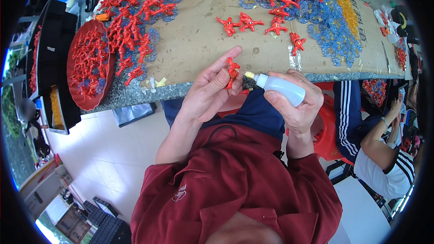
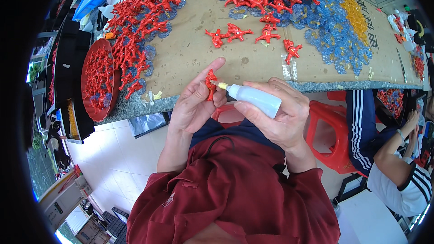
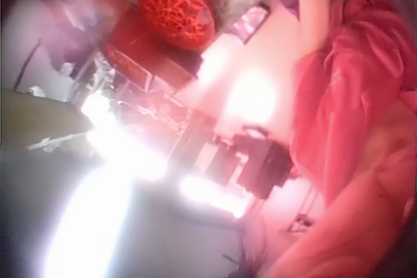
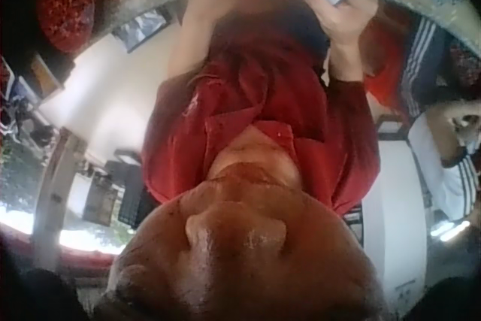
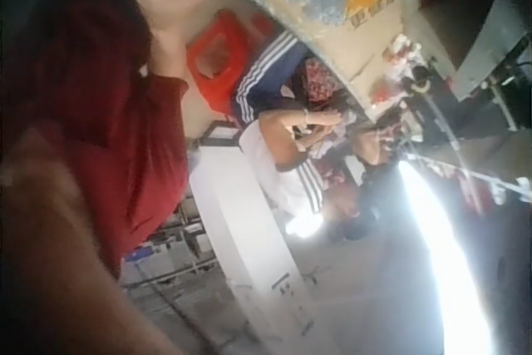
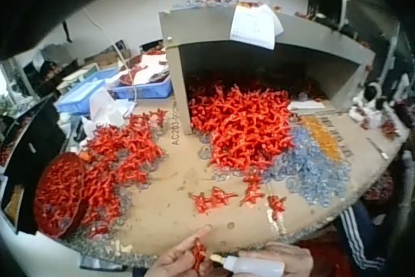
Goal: The person applies glue from a glue bottle to small red plastic toy parts and sticks them together by hand on a work table.
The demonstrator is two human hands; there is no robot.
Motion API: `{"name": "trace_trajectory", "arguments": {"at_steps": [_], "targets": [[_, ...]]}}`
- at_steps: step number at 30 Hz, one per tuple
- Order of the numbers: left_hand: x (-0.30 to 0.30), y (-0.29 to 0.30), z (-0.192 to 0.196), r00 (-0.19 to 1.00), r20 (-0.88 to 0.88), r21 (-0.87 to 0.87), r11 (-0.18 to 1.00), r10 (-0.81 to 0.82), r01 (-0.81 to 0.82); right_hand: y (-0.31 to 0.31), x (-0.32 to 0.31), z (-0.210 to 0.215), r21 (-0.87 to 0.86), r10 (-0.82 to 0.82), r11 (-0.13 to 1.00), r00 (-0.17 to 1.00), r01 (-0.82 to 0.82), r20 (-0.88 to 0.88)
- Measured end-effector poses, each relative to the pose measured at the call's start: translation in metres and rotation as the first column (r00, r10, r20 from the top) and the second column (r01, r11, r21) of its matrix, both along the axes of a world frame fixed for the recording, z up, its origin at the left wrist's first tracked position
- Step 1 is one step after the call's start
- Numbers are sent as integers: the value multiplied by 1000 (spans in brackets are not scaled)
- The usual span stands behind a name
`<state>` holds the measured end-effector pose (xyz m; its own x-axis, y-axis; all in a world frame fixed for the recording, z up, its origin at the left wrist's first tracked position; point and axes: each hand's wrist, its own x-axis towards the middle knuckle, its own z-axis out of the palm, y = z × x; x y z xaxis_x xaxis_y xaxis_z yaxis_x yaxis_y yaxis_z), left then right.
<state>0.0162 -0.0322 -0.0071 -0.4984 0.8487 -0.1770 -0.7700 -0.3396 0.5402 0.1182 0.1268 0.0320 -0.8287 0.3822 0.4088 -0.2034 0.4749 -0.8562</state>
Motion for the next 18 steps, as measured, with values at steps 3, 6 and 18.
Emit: {"name": "trace_trajectory", "arguments": {"at_steps": [3, 6, 18], "targets": [[0, -1, 0, 1000, -6, -15, 1000, 12, -12, 1, 0, 1, -29, 13, 999, 1000, -14, -7], [-2, -3, -2, 1000, 2, 20, 1000, 2, -2, 2, 2, 0, -192, -5, 981, 999, 14, 46], [4, -8, -8, 993, -88, 25, 997, 74, -72, -10, -59, -45, -205, -37, 977, 993, 59, 110]]}}
